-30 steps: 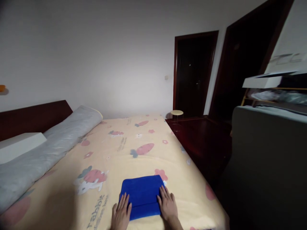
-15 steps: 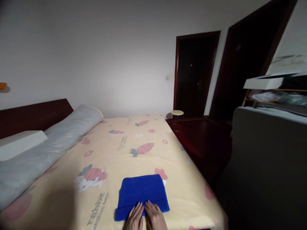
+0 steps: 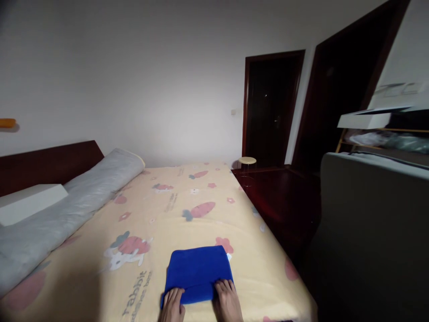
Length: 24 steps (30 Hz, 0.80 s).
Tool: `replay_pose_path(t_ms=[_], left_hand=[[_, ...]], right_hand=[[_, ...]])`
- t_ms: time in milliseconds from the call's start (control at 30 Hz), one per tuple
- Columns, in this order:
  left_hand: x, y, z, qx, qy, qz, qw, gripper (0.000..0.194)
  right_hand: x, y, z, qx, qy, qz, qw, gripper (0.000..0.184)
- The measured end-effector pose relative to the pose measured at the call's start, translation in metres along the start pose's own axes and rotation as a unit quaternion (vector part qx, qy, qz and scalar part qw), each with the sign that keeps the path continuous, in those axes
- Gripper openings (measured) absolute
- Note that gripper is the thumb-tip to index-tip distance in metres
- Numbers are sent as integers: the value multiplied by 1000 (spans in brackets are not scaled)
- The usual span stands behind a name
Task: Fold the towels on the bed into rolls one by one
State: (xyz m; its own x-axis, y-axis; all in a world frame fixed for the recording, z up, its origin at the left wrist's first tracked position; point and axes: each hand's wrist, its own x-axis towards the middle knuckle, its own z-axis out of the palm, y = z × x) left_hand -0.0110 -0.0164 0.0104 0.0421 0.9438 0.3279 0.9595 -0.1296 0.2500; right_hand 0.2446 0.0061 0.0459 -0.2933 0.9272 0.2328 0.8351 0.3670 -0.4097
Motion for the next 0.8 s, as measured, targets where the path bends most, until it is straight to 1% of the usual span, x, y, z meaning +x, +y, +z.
replay_pose_path(t_ms=[100, 167, 300, 400, 500, 567, 667, 767, 800], left_hand=[[3, 15, -17, -30, -53, -55, 997, 34], [2, 20, -24, -27, -78, -80, 993, 32], [3, 29, -32, 17, -119, -149, 981, 41], [9, 36, -46, 33, -149, -177, 972, 45], [17, 40, -61, 33, -160, -168, 972, 44], [19, 41, -63, 31, -156, -156, 975, 48], [19, 47, -55, 1, -157, -114, 981, 56], [17, 57, -38, -46, -168, -47, 984, 60], [16, 58, -33, -57, -166, -25, 984, 60]], right_hand=[[-3, -10, -5, -9, 3, 29, 1000, 37], [-5, -13, -7, -17, -12, 46, 999, 33], [-4, -19, -16, -20, -34, 58, 998, 26], [0, -20, -26, -11, -38, 58, 998, 26], [1, -19, -34, -13, -27, 63, 998, 31], [2, -21, -37, -17, -23, 60, 998, 39], [4, -33, -33, 3, -42, 22, 999, 49], [10, -50, -19, 56, -83, -46, 994, 50], [12, -55, -14, 67, -93, -60, 992, 50]])
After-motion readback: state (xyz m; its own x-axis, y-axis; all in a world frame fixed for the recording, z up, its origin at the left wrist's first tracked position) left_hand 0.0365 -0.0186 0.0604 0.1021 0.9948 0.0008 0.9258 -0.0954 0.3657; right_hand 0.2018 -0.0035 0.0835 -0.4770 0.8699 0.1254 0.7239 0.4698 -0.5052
